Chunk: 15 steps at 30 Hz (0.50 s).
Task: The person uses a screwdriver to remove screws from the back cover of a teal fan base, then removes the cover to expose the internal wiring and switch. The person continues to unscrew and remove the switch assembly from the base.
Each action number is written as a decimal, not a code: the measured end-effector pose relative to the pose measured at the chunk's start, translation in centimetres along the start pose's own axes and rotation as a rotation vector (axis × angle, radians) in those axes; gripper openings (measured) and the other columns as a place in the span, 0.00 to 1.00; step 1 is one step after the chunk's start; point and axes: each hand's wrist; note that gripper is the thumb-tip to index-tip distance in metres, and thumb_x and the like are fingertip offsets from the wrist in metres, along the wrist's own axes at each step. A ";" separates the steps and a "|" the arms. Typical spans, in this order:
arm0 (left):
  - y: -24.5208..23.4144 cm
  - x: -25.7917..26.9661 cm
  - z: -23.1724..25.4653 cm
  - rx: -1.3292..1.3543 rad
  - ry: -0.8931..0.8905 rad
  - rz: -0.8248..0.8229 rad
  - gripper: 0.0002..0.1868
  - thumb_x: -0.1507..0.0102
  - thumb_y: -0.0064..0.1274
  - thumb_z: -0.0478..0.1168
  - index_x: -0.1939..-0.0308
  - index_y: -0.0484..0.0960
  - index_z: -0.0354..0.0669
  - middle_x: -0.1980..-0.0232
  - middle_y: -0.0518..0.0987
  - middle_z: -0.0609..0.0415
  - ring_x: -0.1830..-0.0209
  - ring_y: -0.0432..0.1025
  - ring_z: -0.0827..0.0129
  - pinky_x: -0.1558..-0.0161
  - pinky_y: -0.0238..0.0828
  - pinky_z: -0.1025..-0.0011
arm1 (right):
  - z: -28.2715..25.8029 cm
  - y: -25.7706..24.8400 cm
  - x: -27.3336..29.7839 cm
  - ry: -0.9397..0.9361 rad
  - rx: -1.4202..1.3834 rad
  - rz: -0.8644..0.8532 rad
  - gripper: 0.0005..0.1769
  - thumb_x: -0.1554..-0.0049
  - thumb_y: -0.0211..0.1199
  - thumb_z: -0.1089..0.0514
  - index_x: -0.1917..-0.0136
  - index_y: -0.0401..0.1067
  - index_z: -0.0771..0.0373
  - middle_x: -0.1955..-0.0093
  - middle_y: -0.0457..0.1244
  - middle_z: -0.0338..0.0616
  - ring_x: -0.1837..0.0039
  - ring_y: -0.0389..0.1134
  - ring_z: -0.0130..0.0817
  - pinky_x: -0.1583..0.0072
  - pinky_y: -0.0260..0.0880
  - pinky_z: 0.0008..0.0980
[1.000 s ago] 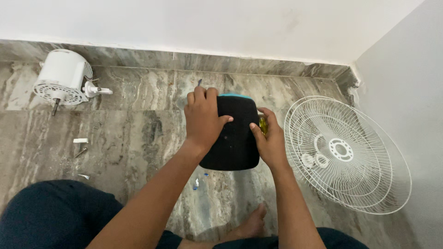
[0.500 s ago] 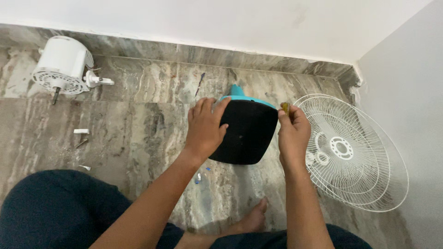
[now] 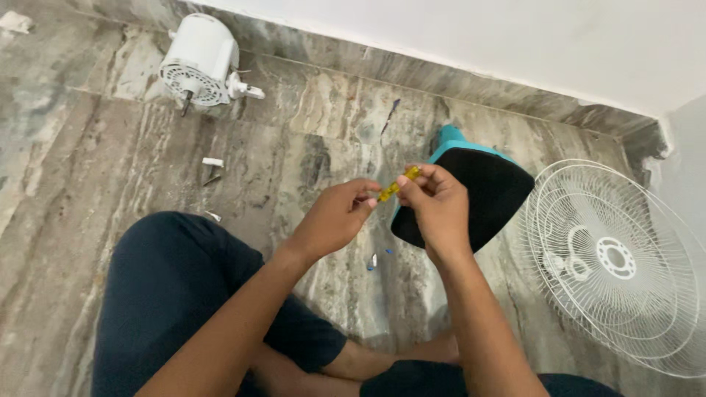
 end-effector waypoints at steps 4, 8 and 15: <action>-4.9 1.2 -2.6 -0.328 -0.132 -0.025 0.10 0.38 0.56 0.38 0.55 0.84 0.39 0.65 0.82 0.41 0.64 0.77 0.47 0.60 0.72 0.56 | 4.1 5.3 -1.7 0.158 -0.163 0.057 0.18 0.44 0.68 0.65 0.43 0.65 0.65 0.59 0.68 0.44 0.58 0.72 0.30 0.54 0.75 0.28; -9.4 0.0 -6.4 -0.571 -0.023 0.078 0.08 0.44 0.60 0.37 0.61 0.88 0.44 0.64 0.83 0.43 0.61 0.78 0.48 0.57 0.73 0.55 | 9.0 10.8 -3.9 0.324 -0.328 0.040 0.20 0.44 0.67 0.65 0.41 0.63 0.63 0.56 0.69 0.47 0.57 0.73 0.33 0.54 0.75 0.29; -15.5 -1.5 -12.7 -0.724 -0.393 -0.123 0.11 0.47 0.66 0.43 0.64 0.91 0.44 0.61 0.85 0.44 0.58 0.80 0.51 0.53 0.75 0.55 | 15.6 17.8 -7.8 0.480 -0.251 -0.060 0.23 0.42 0.66 0.65 0.35 0.67 0.70 0.51 0.70 0.50 0.54 0.74 0.35 0.54 0.75 0.30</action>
Point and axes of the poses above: each hand's wrist, its own x-axis away from the middle knuckle, its own y-axis out of the palm, z = x × y
